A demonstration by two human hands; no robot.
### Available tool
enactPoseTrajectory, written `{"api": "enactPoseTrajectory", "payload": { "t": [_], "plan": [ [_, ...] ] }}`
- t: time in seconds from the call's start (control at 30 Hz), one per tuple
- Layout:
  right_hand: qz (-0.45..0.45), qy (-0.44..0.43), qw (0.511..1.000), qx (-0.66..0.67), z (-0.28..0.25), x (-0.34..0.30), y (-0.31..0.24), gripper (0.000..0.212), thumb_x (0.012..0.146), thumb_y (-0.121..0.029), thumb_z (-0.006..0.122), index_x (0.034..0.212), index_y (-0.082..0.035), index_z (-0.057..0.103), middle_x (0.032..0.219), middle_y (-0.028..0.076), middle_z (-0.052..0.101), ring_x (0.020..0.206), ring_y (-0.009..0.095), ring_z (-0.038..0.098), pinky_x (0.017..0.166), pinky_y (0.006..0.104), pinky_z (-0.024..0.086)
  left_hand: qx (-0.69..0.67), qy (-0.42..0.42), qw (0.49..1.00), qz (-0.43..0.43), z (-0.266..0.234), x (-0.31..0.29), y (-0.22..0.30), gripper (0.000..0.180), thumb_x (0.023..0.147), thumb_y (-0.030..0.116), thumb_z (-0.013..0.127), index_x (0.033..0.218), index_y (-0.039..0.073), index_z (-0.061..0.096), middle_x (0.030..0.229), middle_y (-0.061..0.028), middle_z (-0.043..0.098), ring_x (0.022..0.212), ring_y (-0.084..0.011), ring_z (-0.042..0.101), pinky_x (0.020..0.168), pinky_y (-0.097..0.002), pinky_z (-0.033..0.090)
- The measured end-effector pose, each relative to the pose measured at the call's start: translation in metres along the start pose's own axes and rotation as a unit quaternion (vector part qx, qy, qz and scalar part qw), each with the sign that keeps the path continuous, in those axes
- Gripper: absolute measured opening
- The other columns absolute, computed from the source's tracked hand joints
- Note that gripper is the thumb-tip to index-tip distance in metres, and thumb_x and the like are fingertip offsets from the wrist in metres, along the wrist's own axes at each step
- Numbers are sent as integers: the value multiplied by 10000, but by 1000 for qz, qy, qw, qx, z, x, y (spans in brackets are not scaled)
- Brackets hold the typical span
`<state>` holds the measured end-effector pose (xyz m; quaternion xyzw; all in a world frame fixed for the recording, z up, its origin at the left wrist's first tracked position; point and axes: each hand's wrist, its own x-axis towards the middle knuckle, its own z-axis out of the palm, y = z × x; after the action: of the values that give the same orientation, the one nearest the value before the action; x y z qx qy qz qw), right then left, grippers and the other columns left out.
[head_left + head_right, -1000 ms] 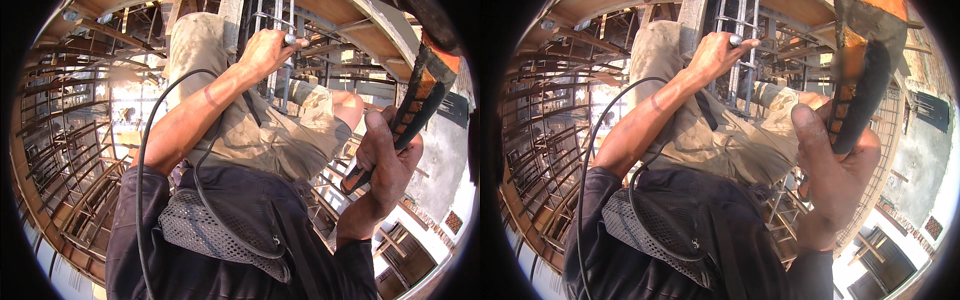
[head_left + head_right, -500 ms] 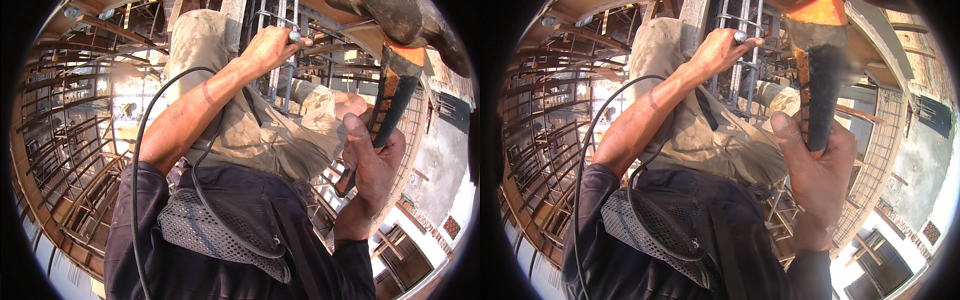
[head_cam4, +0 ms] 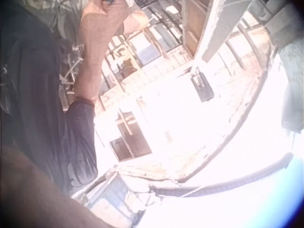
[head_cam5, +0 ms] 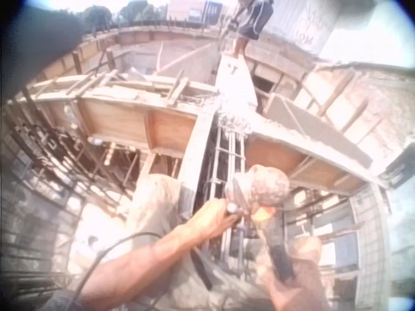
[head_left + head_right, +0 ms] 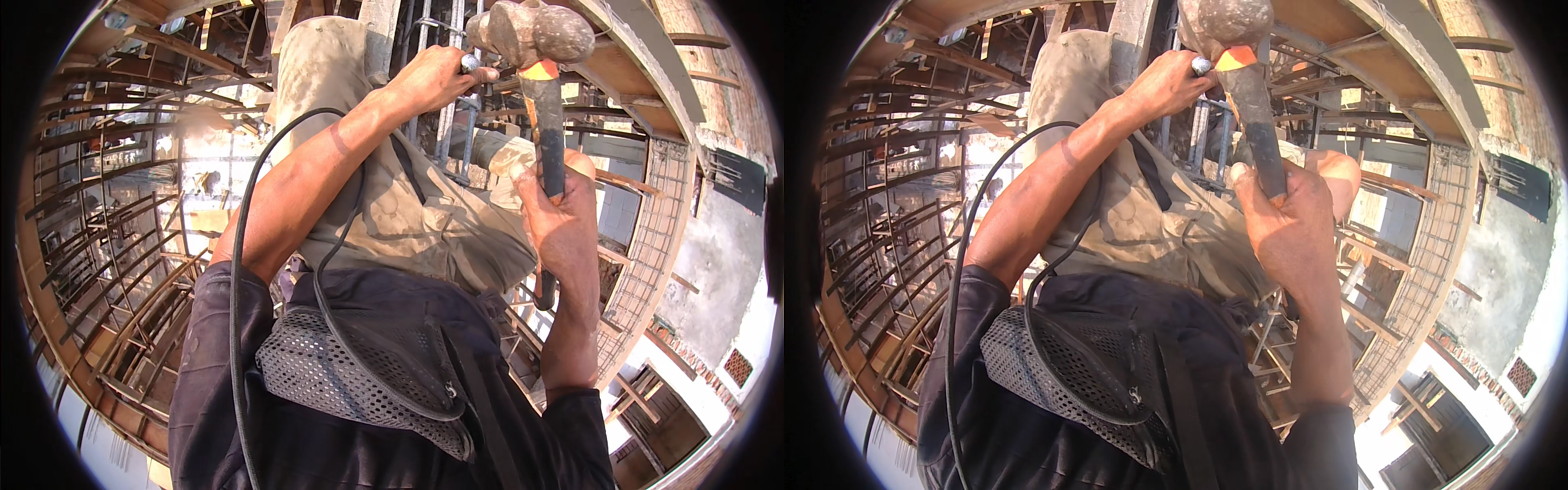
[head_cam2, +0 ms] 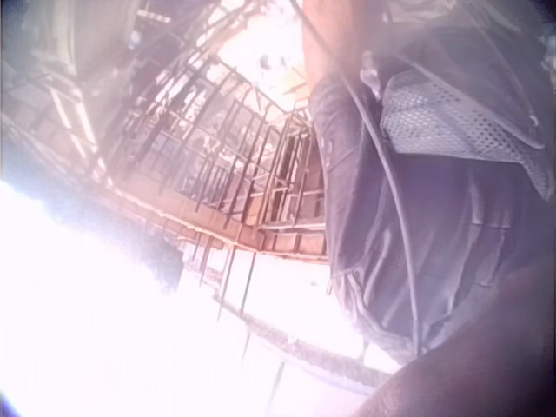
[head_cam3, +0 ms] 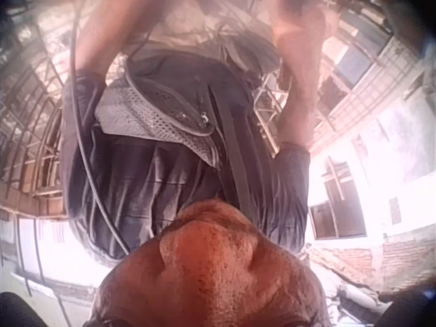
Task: The person holds a nail against a metal structural frame and strikes it with a hammer.
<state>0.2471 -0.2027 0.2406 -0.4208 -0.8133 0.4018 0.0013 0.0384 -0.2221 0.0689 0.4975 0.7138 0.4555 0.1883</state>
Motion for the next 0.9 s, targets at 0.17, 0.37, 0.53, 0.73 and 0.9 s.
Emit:
{"api": "enactPoseTrajectory", "payload": {
  "t": [0.17,0.37,0.53,0.73,0.9],
  "plan": [
    [-5,-26,999,-21,14,21,30,318,905,-261,676,765,19,623,565,49,520,527,179,456,533,345,385,-44,15,998,33,23,-11,-22,554,951,533,607,856,-6,692,645,-227,624,668,-399,654,657,-486,502],
    [-37,46,992,111,-19,-10,-31,183,923,-125,707,777,-46,630,578,-48,506,494,24,439,445,229,311,-6,-53,996,-71,9,-9,-7,484,980,448,600,867,-4,730,676,-191,643,657,-358,638,676,-441,509],
    [-83,41,981,173,1,2,9,289,934,-103,664,680,-12,562,555,-49,452,543,39,374,486,293,301,18,-46,997,-64,11,-8,-4,429,969,386,639,840,-20,693,712,-184,655,666,-330,636,674,-444,508],
    [-1,-47,992,-114,11,18,35,327,913,-248,641,758,39,623,542,97,519,498,214,464,545,381,418,-37,31,998,51,29,-9,-32,273,927,308,685,956,37,696,844,-180,696,775,-378,662,691,-468,516],
    [-79,38,996,4,-24,-12,-17,321,927,-220,671,709,7,609,533,8,479,506,103,412,511,323,363,9,-73,993,-89,15,-8,-11,405,921,404,695,898,0,720,773,-228,682,787,-398,679,715,-461,528]
  ]
}}
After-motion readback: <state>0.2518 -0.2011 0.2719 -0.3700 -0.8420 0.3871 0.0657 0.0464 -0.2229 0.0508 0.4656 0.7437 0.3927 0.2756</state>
